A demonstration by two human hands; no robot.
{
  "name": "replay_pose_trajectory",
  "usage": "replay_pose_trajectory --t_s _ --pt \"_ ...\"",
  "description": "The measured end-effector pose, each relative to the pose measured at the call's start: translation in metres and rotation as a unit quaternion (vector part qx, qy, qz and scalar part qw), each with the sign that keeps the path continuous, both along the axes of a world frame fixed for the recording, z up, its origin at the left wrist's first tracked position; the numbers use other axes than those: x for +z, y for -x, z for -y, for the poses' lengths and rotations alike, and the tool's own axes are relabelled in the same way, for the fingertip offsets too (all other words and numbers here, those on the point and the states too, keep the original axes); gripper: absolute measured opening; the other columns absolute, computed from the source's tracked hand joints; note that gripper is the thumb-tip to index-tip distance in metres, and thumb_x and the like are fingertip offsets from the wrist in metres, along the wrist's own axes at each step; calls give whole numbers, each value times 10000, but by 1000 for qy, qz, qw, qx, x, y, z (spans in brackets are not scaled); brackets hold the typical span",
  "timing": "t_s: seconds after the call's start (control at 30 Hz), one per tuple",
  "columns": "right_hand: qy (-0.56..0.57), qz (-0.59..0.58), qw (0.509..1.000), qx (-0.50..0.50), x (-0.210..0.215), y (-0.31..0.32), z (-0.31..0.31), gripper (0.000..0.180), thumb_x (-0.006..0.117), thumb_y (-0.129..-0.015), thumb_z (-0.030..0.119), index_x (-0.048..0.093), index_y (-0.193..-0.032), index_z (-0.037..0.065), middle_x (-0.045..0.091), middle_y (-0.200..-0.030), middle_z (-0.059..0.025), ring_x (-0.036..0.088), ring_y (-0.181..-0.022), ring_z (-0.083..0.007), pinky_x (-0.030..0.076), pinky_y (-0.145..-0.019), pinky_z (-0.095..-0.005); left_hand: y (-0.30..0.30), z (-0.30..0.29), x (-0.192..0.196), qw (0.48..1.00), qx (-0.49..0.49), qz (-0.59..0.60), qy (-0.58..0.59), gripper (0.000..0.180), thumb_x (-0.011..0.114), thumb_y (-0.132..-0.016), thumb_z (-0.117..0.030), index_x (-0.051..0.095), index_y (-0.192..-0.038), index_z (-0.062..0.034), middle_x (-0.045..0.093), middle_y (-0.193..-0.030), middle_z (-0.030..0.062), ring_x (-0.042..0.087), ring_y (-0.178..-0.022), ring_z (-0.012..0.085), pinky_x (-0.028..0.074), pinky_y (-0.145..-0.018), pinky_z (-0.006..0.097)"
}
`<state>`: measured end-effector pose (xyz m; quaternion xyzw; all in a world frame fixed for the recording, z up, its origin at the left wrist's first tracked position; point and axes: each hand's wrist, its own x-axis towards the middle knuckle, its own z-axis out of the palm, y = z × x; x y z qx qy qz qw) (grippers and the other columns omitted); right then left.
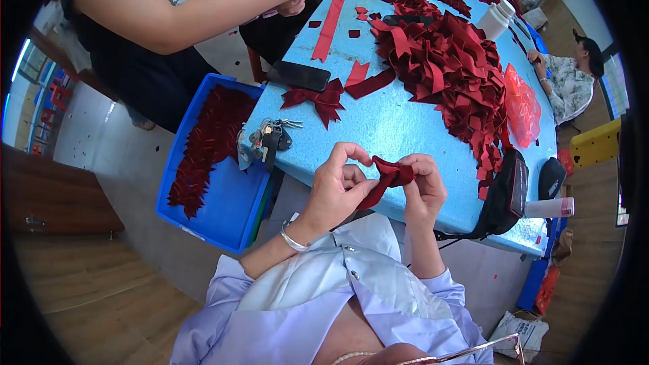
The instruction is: Manually folding and assembling red ribbon bows in a factory setting.
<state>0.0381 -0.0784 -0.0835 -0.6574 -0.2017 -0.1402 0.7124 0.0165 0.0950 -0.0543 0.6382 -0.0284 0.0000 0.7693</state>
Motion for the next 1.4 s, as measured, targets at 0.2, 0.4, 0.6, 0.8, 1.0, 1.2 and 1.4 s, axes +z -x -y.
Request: replay_pose_trajectory --t_s 0.2,0.4,0.6,0.8,1.0,1.2,1.4 --pt "-14 -13 1000 6 -8 -1 -1 66 564 -886 -22 539 -946 -32 542 -1058 -125 560 -932 -172 479 -832 -289 -2 6 -9 998 -23 20 -47 214 634 -827 69 537 -1008 11 601 -883 34 580 -723 36 493 -594 181" --pt "4 -6 1000 -1 -8 -4 -1 109 578 -840 -73 557 -936 -27 556 -1046 -131 557 -926 -174 479 -821 -292 -8 6 -11 990 -26 60 -124 185 631 -839 50 565 -1009 17 617 -878 35 599 -743 44 506 -592 175" --pt "38 21 999 -30 -8 -4 -2 145 571 -809 -106 553 -932 -31 567 -1030 -138 559 -914 -174 477 -816 -287 -6 15 -21 1000 -15 7 9 133 605 -855 54 566 -974 10 619 -921 40 601 -763 61 514 -579 183" --pt "34 12 997 -68 -9 -4 -7 157 556 -794 -125 548 -925 -39 572 -1015 -139 561 -898 -174 478 -793 -278 -9 22 -30 997 15 58 53 100 585 -866 66 555 -935 0 612 -897 25 584 -748 65 514 -594 193" --pt "72 1 996 -61 -6 -3 -2 134 528 -831 -117 542 -940 -40 551 -1041 -125 552 -910 -155 473 -812 -268 -11 19 -35 1000 10 16 14 103 596 -853 76 553 -900 -4 587 -927 49 573 -817 65 493 -630 211" --pt "46 -29 996 -77 -9 -8 -2 153 536 -789 -133 538 -906 -34 574 -1015 -120 551 -849 -140 465 -720 -245 -13 18 -27 979 76 161 -101 131 620 -820 71 550 -903 -3 591 -1033 114 584 -930 155 493 -734 279" --pt "128 14 988 -85 5 -7 0 175 534 -742 -135 541 -874 -20 587 -938 -113 561 -773 -146 462 -664 -246 -29 15 -9 893 67 385 -222 197 571 -742 109 496 -872 -19 602 -1080 157 576 -973 323 476 -812 359"
